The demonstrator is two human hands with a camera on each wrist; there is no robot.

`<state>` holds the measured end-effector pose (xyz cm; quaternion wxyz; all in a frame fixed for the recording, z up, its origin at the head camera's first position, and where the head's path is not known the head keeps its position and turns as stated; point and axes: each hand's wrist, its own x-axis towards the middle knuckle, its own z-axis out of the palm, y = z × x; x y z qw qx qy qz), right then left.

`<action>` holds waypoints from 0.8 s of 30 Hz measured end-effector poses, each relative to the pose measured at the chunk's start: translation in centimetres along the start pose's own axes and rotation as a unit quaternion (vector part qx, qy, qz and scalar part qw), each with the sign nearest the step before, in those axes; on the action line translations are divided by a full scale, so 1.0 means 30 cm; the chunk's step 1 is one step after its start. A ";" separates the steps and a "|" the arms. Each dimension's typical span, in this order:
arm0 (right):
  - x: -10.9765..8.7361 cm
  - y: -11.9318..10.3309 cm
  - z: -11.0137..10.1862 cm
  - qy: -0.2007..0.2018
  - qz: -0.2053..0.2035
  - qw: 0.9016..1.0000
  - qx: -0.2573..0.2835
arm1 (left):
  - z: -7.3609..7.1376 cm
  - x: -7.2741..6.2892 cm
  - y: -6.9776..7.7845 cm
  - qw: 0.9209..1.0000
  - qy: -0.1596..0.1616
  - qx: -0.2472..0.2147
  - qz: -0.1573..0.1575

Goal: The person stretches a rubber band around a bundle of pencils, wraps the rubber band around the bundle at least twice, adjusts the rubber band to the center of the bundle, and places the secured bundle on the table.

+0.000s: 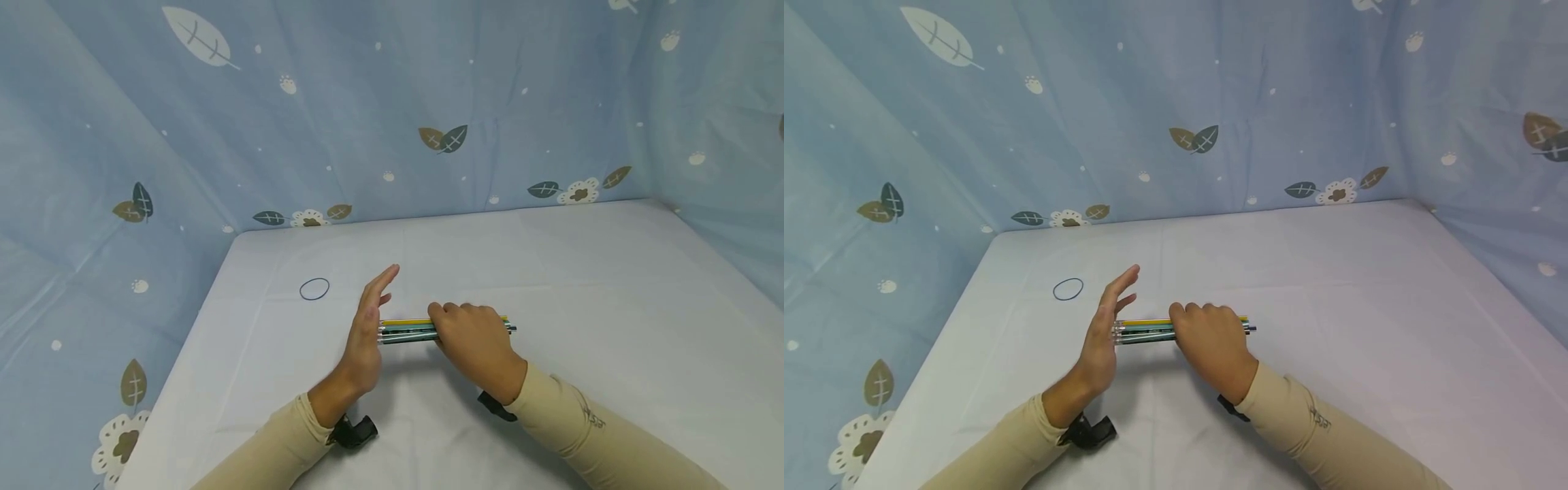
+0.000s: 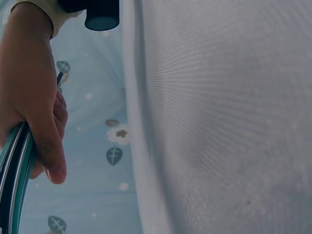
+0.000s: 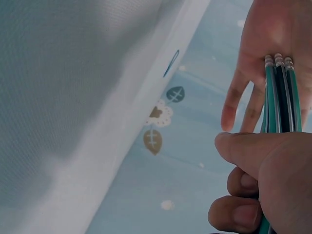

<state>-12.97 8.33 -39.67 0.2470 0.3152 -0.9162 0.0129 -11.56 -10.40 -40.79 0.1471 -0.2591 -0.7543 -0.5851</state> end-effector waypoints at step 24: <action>0.015 0.024 0.015 0.015 0.028 0.999 0.020 | -0.290 0.121 -0.136 0.873 -0.027 0.423 -0.241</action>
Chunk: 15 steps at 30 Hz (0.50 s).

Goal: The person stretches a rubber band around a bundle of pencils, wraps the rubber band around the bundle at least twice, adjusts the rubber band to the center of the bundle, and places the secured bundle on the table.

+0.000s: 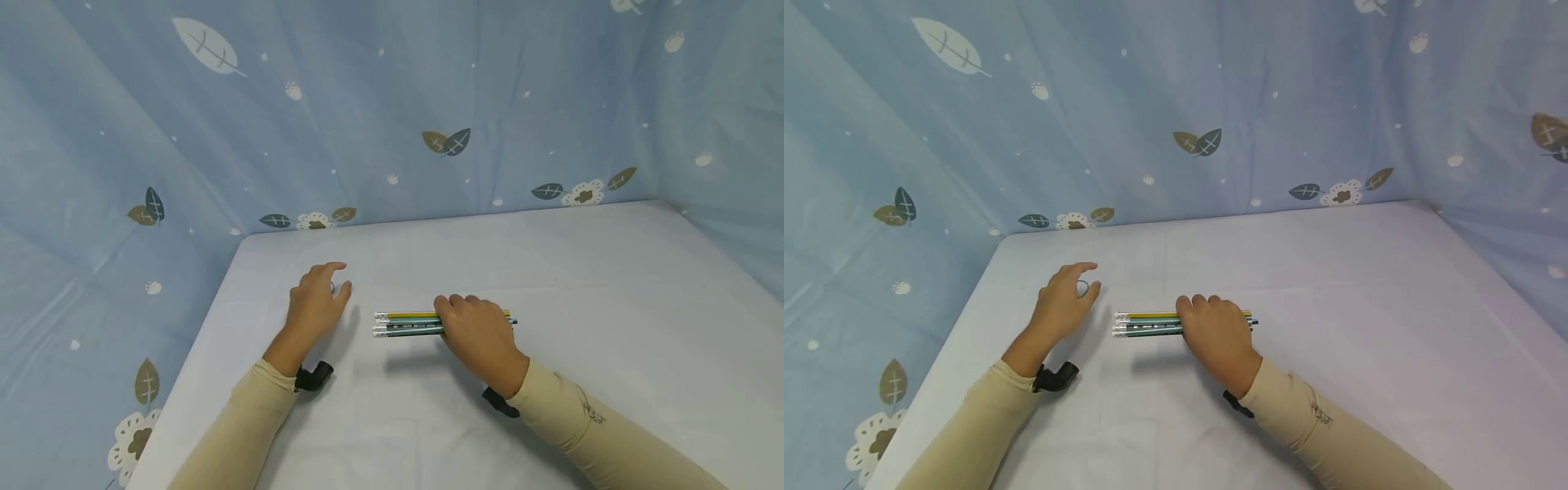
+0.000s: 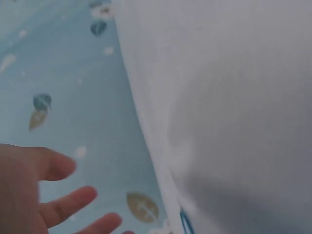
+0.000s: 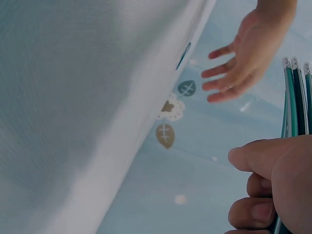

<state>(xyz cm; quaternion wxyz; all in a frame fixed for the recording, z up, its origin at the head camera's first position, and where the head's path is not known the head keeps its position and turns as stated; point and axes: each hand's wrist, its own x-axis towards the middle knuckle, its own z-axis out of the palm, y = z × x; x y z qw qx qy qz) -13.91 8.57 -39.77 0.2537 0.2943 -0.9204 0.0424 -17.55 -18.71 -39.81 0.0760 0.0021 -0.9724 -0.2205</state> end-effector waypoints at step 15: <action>-0.003 0.002 -0.005 -0.016 0.008 1.000 0.012 | -0.017 0.054 -0.098 0.985 -0.062 0.161 -0.005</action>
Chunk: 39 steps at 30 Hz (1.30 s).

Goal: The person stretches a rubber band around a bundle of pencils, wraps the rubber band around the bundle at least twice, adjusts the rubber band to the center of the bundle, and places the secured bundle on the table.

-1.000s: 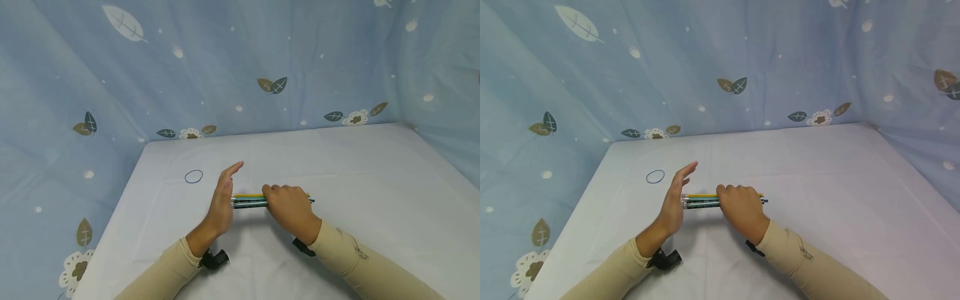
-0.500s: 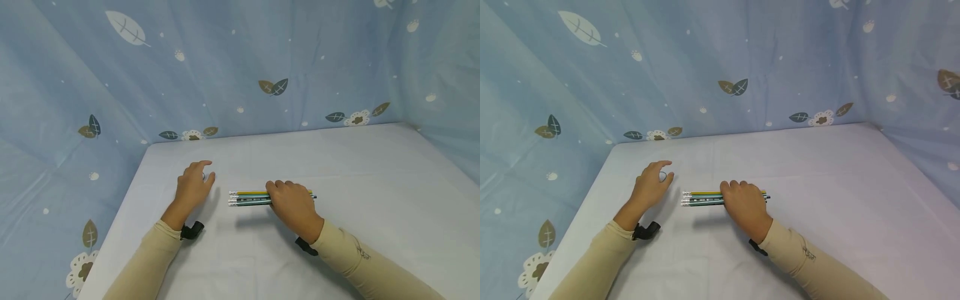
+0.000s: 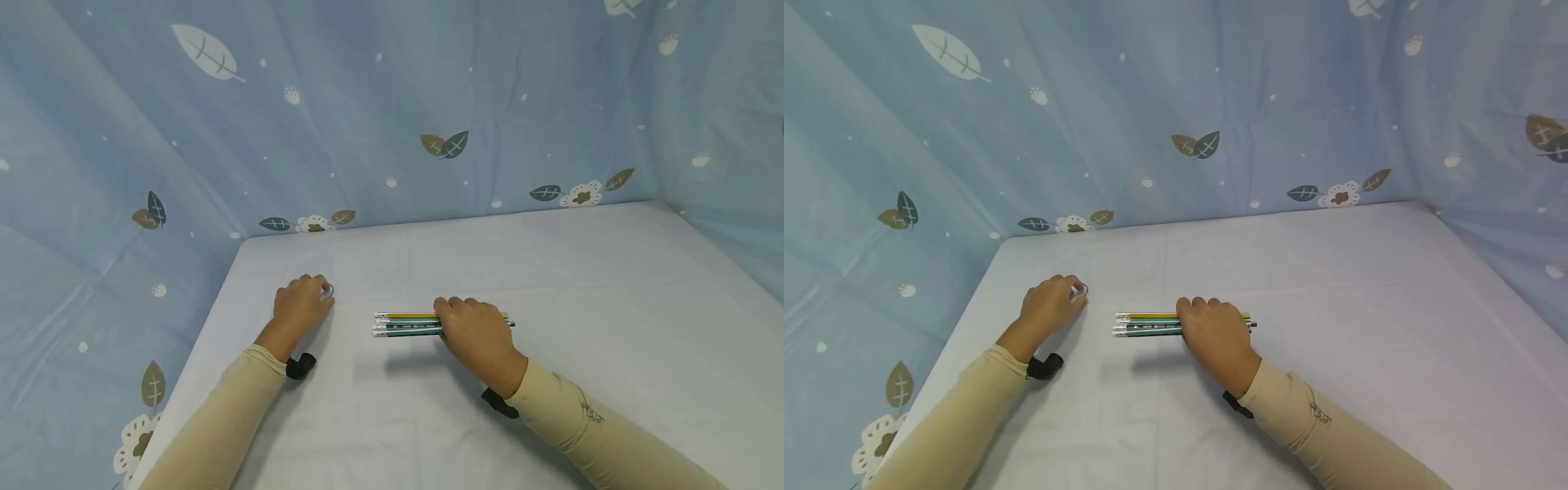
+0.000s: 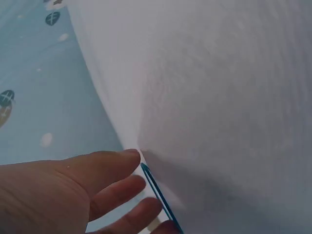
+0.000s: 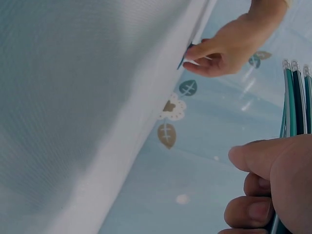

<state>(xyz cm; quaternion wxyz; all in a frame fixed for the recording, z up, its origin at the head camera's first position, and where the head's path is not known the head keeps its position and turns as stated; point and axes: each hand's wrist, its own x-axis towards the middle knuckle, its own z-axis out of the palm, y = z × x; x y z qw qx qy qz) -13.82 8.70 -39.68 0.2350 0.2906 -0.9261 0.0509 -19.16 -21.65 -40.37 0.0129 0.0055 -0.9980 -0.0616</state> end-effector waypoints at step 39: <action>-0.003 0.001 0.003 -0.009 0.009 1.000 -0.003 | -0.021 -0.075 0.132 0.995 0.069 -0.043 0.051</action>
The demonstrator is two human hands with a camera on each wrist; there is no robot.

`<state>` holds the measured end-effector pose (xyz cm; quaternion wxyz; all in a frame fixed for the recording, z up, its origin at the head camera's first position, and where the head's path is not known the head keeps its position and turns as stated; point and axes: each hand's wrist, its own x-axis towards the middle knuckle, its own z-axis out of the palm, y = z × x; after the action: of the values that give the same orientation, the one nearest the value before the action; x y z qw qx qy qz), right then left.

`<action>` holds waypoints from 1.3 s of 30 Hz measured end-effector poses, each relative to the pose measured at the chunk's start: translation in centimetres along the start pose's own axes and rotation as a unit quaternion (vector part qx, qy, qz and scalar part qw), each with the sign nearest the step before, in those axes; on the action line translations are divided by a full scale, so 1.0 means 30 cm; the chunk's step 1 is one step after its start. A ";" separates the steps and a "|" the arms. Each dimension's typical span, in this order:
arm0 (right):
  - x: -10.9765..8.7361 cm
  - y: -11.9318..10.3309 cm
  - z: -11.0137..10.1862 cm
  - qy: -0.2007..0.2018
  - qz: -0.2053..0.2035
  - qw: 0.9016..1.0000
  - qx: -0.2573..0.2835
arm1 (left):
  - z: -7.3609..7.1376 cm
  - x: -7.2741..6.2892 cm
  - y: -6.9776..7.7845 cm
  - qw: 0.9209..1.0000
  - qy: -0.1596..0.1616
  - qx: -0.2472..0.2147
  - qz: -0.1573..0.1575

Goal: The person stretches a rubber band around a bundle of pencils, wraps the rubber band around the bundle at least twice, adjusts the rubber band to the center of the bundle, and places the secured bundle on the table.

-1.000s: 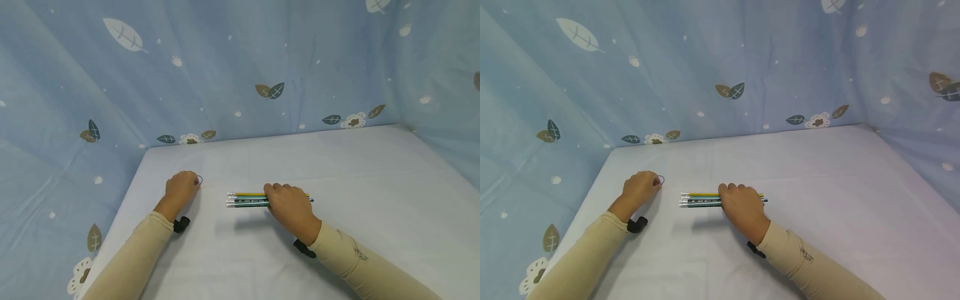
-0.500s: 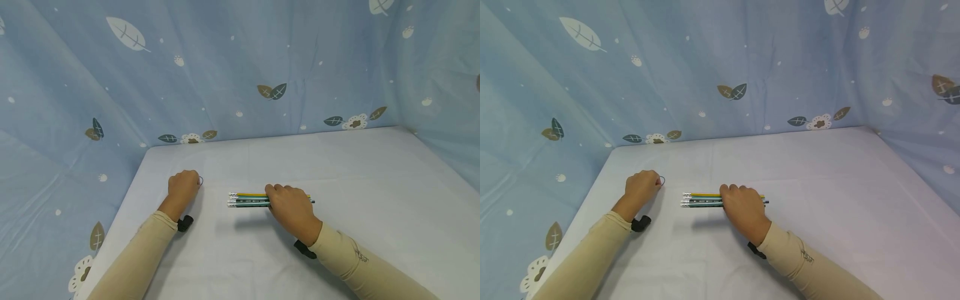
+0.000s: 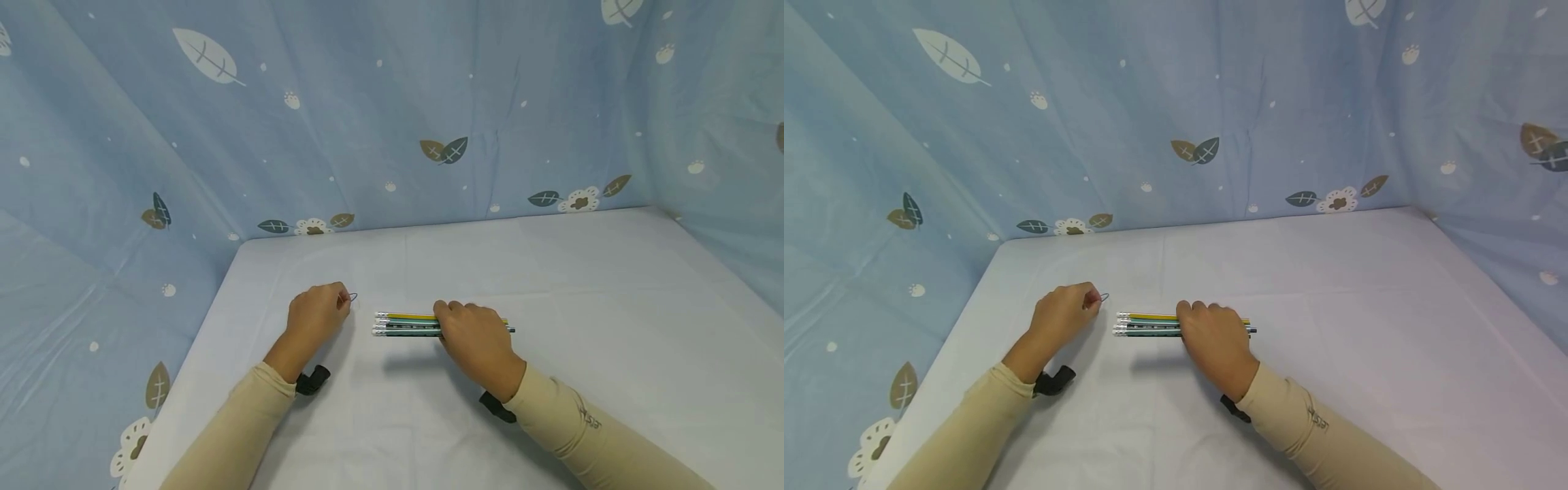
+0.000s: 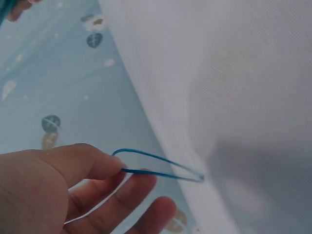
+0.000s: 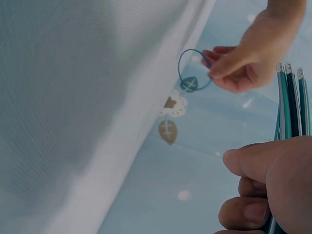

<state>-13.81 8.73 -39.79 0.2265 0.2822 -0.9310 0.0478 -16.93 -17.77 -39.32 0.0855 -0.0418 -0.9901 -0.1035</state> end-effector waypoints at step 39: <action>0.020 0.080 0.031 -0.020 0.030 0.999 -0.012 | -0.044 -0.103 0.210 0.977 0.100 -0.151 0.112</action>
<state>-15.92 10.23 -40.27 0.2101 0.2522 -0.9438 0.0378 -13.06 -12.12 -37.35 0.1880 -0.1547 -0.9385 -0.2450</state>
